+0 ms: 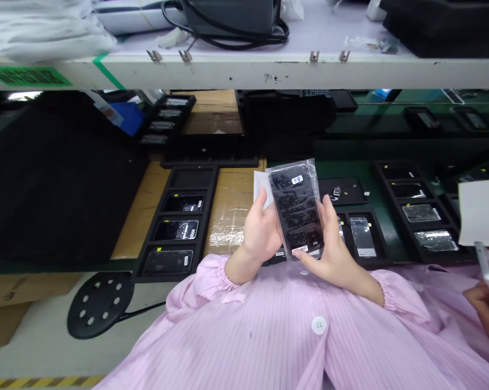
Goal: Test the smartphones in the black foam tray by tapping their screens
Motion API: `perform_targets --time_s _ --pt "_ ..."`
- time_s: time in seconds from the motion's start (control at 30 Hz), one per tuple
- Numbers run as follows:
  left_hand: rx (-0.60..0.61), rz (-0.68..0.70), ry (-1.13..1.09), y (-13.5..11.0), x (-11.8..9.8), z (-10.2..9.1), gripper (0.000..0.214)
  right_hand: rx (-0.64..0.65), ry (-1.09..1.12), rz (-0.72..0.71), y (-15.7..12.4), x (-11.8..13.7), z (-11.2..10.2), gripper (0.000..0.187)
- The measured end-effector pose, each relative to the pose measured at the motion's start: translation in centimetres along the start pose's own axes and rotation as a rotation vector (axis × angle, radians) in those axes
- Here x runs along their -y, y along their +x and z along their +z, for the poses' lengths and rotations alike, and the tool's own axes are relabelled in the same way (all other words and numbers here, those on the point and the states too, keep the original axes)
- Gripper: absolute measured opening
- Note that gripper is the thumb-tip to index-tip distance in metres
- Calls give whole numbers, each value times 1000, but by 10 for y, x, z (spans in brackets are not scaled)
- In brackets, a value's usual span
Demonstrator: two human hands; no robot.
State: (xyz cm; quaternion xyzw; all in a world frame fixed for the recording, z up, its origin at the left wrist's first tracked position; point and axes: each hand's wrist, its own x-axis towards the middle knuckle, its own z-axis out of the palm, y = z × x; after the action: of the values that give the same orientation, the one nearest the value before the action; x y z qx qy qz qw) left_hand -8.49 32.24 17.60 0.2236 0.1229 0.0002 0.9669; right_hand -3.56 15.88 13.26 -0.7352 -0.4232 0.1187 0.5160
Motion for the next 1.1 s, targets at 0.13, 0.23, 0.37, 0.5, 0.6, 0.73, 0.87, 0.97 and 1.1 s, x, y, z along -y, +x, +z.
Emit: perform_targets --time_s 0.13,0.23,0.37,0.5,0.6,0.73,0.87,0.97,1.1 --pt "18 -9 6 -3 -1 -3 73 22 56 -51 -1 2 -5 107" --pt "46 -31 -20 -5 3 -6 77 49 72 -65 -2 3 -9 105" --pt "63 -26 -50 -6 11 -6 76 49 63 -94 -3 5 -9 102" --pt "69 -5 -59 -8 14 -4 75 5 27 -64 -3 5 -6 107" --pt "63 -12 -63 -10 10 -4 75 35 175 -78 -4 2 -10 96" --pt "58 -26 -83 -14 5 -5 72 67 539 -74 -3 -2 -16 78" --pt "68 -19 -88 -15 6 -4 72 15 562 -50 -2 -1 -16 71" --pt "70 -12 -82 -15 7 -4 71 5 523 -51 -4 -2 -14 70" --pt "78 -37 -74 -18 6 -5 70 5 556 -42 -8 -6 -14 72"
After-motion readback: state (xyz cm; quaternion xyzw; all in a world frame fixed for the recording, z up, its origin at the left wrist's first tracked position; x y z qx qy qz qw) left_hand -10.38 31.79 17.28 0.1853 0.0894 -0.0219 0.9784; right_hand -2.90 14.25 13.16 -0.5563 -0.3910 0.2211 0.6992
